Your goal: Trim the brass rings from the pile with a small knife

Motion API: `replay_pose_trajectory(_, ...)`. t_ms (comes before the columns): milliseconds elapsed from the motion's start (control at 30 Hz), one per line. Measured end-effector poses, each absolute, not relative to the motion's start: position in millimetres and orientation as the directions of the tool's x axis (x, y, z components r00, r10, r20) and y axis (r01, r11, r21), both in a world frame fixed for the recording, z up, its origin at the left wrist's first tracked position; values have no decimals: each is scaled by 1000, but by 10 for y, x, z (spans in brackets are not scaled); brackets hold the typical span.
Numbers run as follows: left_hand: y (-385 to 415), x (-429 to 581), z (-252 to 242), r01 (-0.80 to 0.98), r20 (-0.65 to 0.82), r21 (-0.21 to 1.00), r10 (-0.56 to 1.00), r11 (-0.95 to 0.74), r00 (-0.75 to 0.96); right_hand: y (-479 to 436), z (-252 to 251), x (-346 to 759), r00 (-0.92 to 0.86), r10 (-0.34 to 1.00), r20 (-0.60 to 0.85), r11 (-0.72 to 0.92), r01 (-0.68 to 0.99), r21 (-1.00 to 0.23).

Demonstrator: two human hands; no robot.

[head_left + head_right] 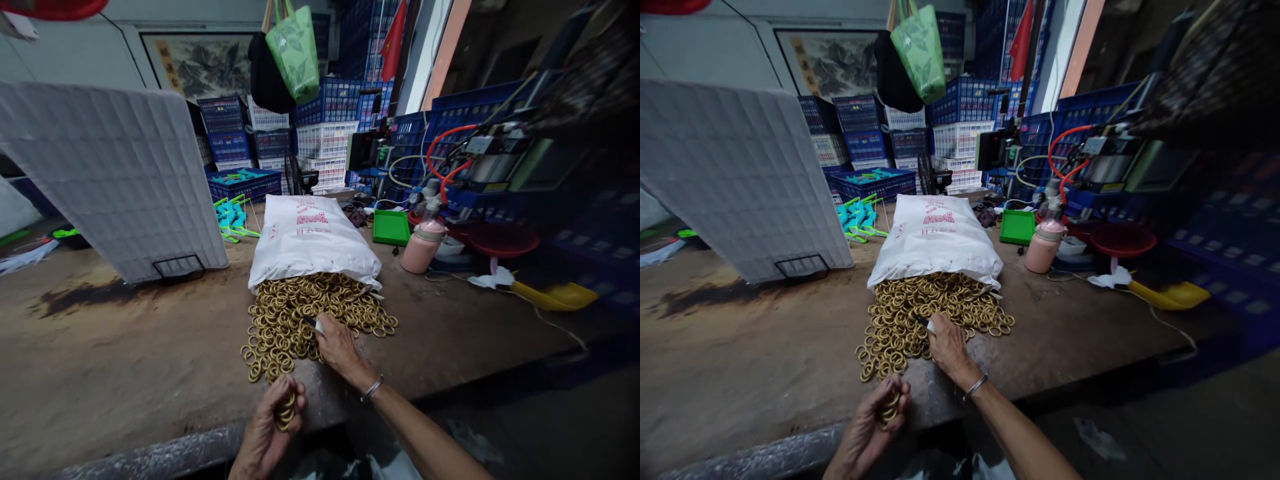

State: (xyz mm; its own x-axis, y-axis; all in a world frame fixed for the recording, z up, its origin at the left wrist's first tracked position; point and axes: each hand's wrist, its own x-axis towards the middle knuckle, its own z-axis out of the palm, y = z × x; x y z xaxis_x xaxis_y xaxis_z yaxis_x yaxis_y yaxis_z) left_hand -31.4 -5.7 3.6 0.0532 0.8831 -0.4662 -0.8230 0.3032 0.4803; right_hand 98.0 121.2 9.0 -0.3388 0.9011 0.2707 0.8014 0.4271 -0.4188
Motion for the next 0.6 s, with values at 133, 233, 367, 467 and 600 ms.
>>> replay_pose_trajectory(133, 10, -288, 108, -774, -446, 569, 895, 279, -5, 1177, 100, 1025, -341, 906, 251, 423, 717, -554)
replay_pose_trajectory(233, 82, -246, 144, -632, -395, 734, 913, 248, -101, 1153, 88, 1039, -336, 919, 208, 381, 613, -692)
replay_pose_trajectory(367, 177, -217, 95, -136, -112, 988, 927, 67, -357, 1120, 63, 1032, -319, 943, 100, 238, 430, -871)
replay_pose_trajectory(467, 224, -221, 31, 179, 187, 975, 918, -130, -349, 1079, 52, 1022, -324, 946, 7, 108, 294, -950)
replay_pose_trajectory(600, 263, -213, -10, 286, 276, 936, 933, -206, -230, 989, 59, 1005, -383, 910, -158, -107, 151, -983)
